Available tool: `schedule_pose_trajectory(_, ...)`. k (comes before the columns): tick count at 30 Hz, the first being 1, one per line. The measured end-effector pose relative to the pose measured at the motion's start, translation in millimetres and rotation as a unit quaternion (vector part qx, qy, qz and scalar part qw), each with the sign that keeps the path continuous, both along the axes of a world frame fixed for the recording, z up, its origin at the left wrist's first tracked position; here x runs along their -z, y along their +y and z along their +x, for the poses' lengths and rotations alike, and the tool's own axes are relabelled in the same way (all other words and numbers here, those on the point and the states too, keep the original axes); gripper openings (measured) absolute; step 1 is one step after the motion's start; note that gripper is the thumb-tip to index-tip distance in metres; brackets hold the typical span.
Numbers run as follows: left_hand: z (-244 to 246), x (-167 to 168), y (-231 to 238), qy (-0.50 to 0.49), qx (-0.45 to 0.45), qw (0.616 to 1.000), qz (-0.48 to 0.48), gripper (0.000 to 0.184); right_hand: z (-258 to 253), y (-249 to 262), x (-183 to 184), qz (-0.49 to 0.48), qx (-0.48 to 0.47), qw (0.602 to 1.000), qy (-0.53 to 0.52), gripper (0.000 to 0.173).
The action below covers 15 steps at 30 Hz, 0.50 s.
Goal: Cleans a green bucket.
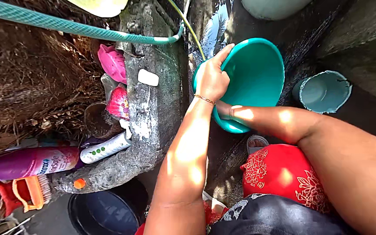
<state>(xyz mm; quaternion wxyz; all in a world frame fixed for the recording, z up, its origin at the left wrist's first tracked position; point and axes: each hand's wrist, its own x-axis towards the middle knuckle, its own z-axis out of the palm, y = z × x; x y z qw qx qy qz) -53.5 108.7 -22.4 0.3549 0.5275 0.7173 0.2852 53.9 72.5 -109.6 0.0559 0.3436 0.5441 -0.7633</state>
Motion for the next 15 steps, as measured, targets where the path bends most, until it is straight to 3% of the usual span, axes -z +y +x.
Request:
schedule_pose_trajectory(2,-4,3,0,0.003,0.004,1.0,0.013,0.07,27,20,42,0.129,-0.176,0.976,-0.004,0.047)
schedule_pose_trajectory(4,-3,2,0,-0.006,0.005,1.0,0.031,0.068,47,60,96,0.322,-0.315,0.885,-0.116,0.035)
schedule_pose_trajectory(6,0,3,3,-0.011,0.0,0.999,0.033,0.067,50,107,128,0.46,-0.312,0.818,-0.149,0.029)
schedule_pose_trajectory(8,-5,6,7,-0.005,0.003,1.0,0.021,0.068,40,141,127,0.541,-0.291,0.782,-0.108,0.037)
schedule_pose_trajectory(10,-12,8,3,-0.009,0.005,1.0,0.013,0.07,33,137,131,0.548,-0.279,0.781,-0.115,0.04)
schedule_pose_trajectory(11,-13,9,1,-0.019,0.005,1.0,0.022,0.07,31,121,134,0.51,-0.27,0.802,-0.154,0.04)
schedule_pose_trajectory(13,-15,12,-3,-0.04,0.003,0.998,0.049,0.068,17,77,135,0.415,-0.236,0.851,-0.221,0.033)
schedule_pose_trajectory(15,-18,12,-6,-0.051,-0.011,0.998,0.042,0.069,-17,51,104,0.277,-0.298,0.882,-0.237,0.035)
